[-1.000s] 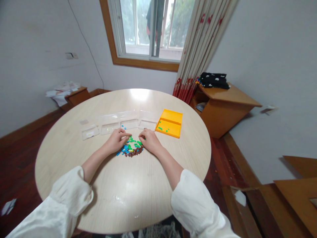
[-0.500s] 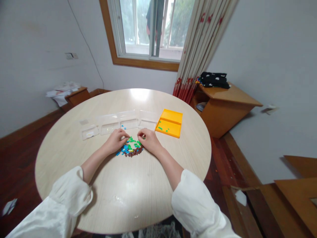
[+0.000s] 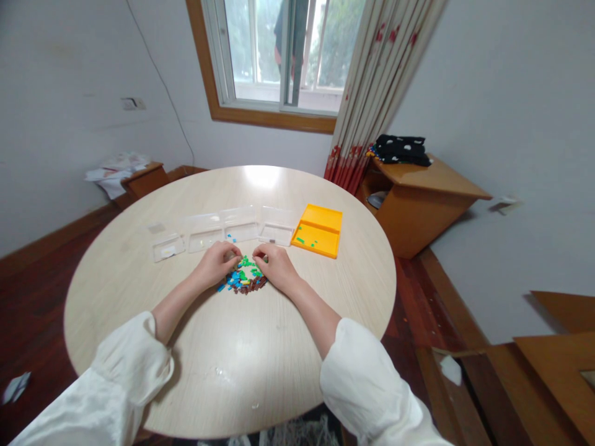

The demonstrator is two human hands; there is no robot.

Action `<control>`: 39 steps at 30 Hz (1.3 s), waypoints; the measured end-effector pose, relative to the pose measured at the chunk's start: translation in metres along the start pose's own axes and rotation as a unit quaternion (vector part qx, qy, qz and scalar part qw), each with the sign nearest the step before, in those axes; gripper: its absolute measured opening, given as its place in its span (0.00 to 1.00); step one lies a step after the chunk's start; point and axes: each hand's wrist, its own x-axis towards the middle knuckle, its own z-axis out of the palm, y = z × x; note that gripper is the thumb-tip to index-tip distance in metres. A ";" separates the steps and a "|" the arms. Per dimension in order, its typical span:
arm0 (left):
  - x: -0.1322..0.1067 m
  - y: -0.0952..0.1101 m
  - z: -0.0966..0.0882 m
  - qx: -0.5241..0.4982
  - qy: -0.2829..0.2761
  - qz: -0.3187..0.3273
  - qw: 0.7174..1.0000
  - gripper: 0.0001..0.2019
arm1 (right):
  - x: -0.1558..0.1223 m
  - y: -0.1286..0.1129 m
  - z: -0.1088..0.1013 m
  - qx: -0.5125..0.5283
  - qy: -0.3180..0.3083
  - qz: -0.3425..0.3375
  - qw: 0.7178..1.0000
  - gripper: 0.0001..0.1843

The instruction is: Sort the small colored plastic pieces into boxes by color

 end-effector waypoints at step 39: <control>-0.001 0.009 -0.003 -0.015 -0.056 0.007 0.998 0.05 | 0.002 -0.028 0.007 -0.016 -0.117 0.161 0.980 0.10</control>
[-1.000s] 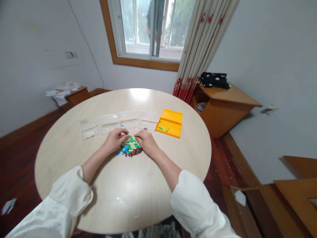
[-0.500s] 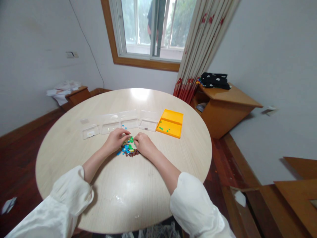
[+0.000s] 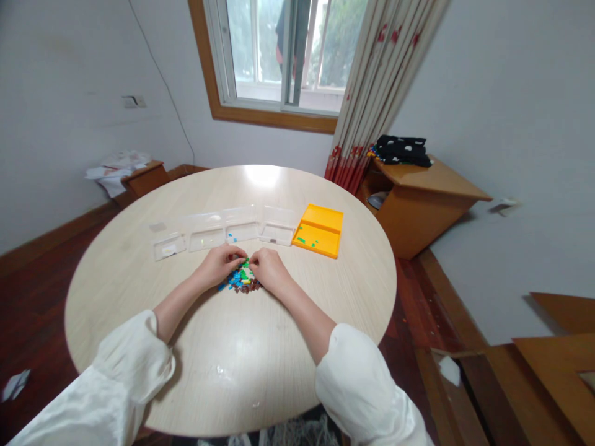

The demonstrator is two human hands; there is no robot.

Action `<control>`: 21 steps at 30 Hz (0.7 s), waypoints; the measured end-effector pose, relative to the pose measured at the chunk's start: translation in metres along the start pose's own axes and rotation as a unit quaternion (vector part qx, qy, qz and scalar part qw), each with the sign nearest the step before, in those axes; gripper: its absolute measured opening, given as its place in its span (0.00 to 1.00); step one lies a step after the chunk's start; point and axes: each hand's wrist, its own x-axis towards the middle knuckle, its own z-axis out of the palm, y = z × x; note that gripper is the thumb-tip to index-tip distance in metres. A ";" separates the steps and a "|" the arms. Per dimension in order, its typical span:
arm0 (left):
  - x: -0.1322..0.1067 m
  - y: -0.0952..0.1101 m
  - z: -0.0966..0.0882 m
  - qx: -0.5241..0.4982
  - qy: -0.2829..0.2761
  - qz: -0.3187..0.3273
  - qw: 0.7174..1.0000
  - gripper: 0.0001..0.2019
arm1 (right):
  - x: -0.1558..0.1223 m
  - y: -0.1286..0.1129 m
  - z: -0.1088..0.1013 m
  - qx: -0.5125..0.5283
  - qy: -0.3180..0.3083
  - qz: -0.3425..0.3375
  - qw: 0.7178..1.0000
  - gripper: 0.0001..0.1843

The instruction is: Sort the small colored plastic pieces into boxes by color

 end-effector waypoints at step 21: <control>-0.001 0.000 0.000 -0.033 0.032 -0.033 0.998 0.08 | 0.005 0.008 -0.003 -0.077 0.095 -0.090 0.988 0.07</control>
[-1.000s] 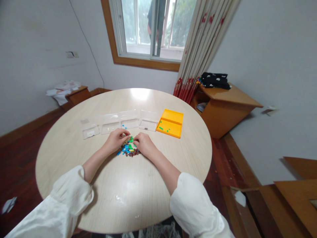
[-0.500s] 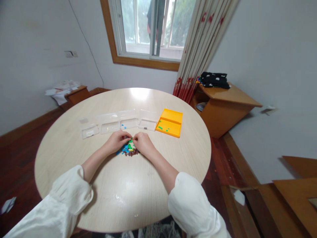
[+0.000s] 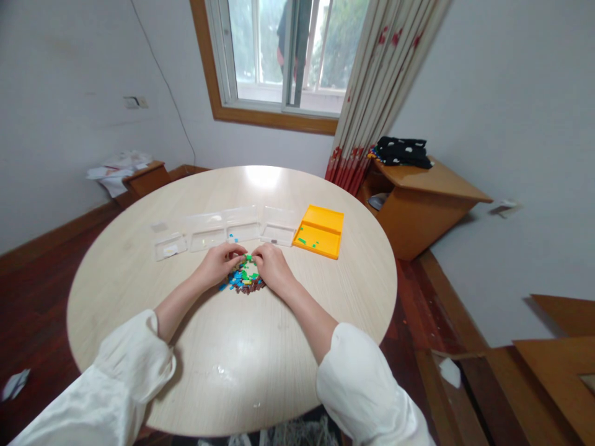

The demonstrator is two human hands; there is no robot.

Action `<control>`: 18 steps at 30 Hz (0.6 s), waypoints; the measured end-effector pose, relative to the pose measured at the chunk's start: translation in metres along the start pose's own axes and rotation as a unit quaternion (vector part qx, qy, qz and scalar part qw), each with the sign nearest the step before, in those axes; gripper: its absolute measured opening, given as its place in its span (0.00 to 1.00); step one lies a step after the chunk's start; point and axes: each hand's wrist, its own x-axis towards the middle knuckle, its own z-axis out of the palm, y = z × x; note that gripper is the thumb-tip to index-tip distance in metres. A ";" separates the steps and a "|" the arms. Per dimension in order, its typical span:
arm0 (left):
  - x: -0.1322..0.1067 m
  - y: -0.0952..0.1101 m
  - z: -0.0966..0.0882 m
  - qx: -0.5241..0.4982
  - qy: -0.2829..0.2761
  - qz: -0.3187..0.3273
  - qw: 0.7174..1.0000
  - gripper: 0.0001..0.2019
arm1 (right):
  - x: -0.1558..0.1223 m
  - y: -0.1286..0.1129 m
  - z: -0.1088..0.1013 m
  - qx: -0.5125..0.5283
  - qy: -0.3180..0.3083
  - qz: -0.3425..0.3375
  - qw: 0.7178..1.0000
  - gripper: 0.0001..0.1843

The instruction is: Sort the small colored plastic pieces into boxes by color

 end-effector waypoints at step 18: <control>0.000 -0.001 0.000 -0.007 0.015 0.001 1.000 0.04 | 0.005 0.074 -0.071 -0.054 0.225 0.139 0.963 0.08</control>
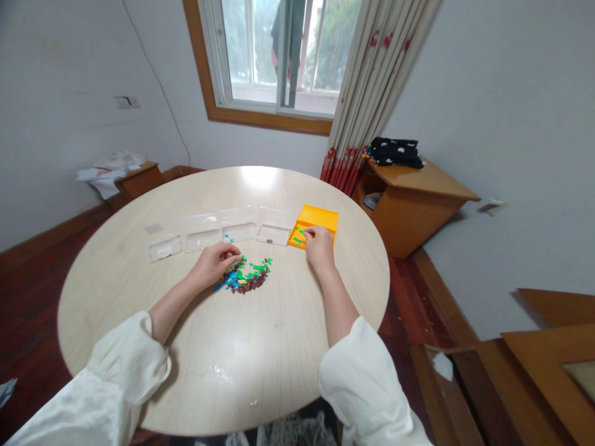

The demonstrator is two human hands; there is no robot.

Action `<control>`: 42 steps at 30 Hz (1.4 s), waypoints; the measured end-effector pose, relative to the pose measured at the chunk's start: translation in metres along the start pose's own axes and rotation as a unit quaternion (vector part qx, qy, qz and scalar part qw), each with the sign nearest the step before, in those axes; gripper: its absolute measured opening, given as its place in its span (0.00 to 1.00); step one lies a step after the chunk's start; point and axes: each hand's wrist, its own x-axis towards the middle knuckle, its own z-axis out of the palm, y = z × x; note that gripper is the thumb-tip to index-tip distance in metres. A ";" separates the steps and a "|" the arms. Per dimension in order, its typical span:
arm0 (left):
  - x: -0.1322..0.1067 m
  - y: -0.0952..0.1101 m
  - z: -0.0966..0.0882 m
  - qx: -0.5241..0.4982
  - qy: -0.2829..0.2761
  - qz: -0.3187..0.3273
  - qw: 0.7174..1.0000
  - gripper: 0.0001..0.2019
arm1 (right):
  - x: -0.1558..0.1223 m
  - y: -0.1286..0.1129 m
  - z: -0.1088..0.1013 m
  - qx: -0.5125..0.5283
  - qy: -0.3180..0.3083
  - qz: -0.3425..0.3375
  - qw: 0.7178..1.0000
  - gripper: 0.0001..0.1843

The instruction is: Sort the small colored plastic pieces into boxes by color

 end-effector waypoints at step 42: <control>0.000 0.002 0.005 -0.162 0.022 -0.022 0.986 0.05 | -0.049 -0.056 0.040 0.138 -0.129 -0.205 0.960 0.10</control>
